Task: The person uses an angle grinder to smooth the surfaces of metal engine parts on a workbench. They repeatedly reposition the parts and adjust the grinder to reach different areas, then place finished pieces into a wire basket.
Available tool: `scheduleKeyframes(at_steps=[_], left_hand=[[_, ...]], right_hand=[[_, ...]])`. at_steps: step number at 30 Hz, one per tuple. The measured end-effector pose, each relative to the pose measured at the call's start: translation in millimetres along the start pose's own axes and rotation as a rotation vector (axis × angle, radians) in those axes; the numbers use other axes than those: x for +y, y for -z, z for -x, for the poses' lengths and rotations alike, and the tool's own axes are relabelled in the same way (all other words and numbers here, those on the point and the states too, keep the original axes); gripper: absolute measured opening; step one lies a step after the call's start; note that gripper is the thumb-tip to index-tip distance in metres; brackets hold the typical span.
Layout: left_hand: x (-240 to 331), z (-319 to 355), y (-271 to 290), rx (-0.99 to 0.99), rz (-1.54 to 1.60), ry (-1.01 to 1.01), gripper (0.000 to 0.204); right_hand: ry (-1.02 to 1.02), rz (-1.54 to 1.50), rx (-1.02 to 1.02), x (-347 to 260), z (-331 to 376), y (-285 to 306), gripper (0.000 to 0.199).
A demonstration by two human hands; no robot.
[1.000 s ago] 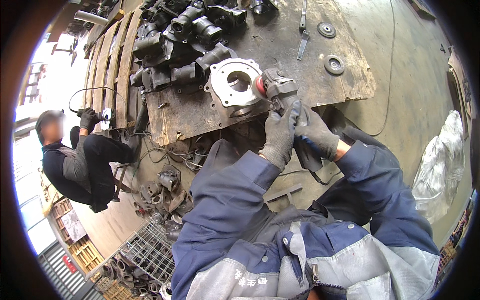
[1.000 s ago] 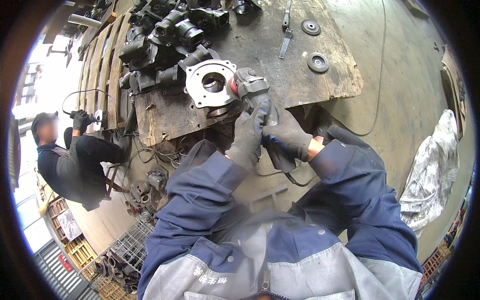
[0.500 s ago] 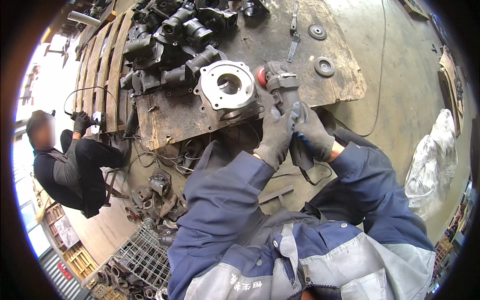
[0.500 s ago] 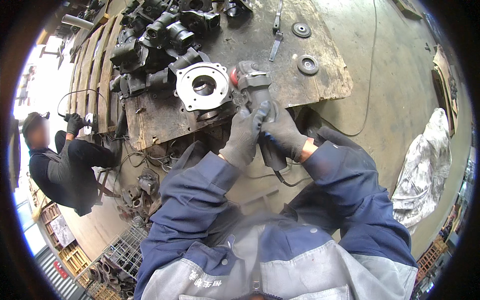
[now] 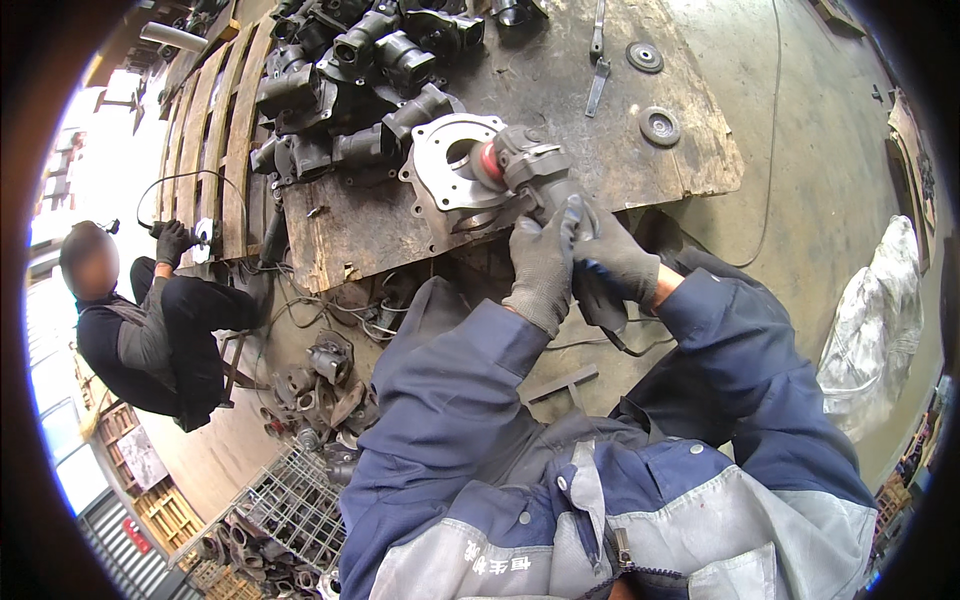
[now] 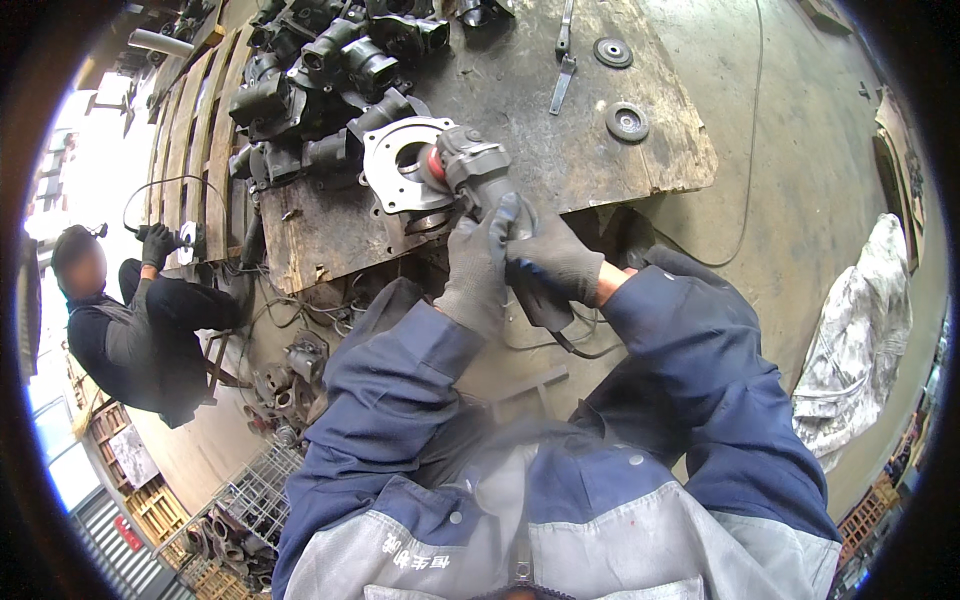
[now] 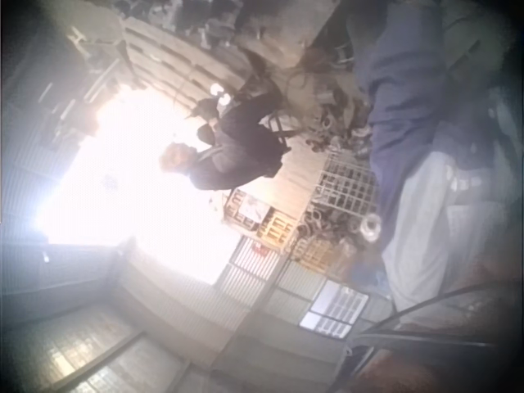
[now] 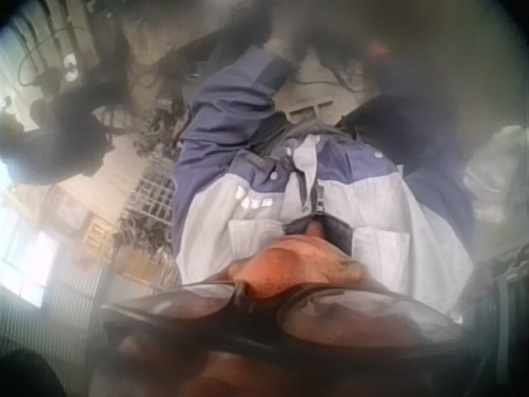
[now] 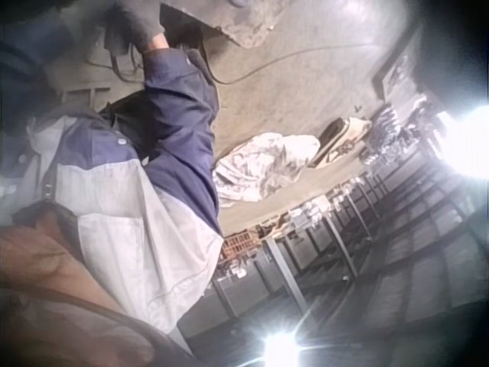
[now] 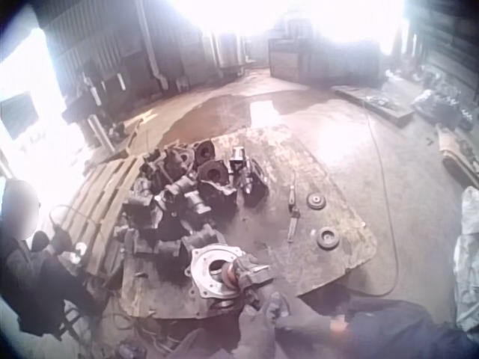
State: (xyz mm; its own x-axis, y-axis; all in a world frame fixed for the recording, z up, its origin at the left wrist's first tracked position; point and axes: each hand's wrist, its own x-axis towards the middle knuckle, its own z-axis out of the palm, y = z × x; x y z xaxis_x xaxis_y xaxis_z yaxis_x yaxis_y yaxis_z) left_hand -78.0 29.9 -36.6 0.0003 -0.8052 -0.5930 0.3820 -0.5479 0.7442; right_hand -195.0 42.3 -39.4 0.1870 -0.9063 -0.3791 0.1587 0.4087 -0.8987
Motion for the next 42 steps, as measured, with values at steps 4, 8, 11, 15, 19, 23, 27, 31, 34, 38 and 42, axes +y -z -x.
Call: scheduleKeyframes(at_steps=[4, 8, 11, 15, 19, 23, 27, 31, 34, 38, 42], left_hand=[[1, -4, 9, 0.01, 0.083, -0.07, 0.035], [-1, 0, 16, 0.001, 0.077, -0.103, 0.036], [-1, 3, 20, 0.099, -0.006, -0.037, 0.032], [5, -1, 26, 0.014, 0.168, -0.006, 0.032], [7, 0, 23, 0.061, 0.18, -0.035, 0.032], [4, 8, 13, 0.072, 0.096, -0.039, 0.032], [5, 7, 5, 0.015, 0.029, -0.038, 0.031], [-2, 4, 8, 0.028, 0.091, -0.109, 0.028], [-9, 0, 18, 0.057, 0.151, -0.108, 0.03], [-13, -9, 18, 0.058, 0.128, -0.061, 0.034], [-9, -7, 9, 0.04, 0.075, -0.046, 0.035]], right_hand=[[0.111, 0.142, -0.025, 11, -5, -8, 0.042], [0.097, 0.363, -0.017, 8, -2, -12, 0.048], [0.071, 0.347, 0.015, -1, 3, -20, 0.051], [0.072, 0.434, -0.062, -15, -3, -24, 0.057], [0.043, 0.4, -0.055, -9, -4, -23, 0.061], [0.044, 0.42, -0.033, 8, 1, -11, 0.063], [0.209, 0.415, 0.023, 16, -1, -1, 0.063], [0.062, 0.422, 0.018, 14, -7, -9, 0.058], [0.03, 0.439, 0.0, 11, -7, -15, 0.056], [0.093, 0.429, -0.011, 5, -2, -10, 0.052], [0.131, 0.356, 0.008, 8, -1, -5, 0.064]])
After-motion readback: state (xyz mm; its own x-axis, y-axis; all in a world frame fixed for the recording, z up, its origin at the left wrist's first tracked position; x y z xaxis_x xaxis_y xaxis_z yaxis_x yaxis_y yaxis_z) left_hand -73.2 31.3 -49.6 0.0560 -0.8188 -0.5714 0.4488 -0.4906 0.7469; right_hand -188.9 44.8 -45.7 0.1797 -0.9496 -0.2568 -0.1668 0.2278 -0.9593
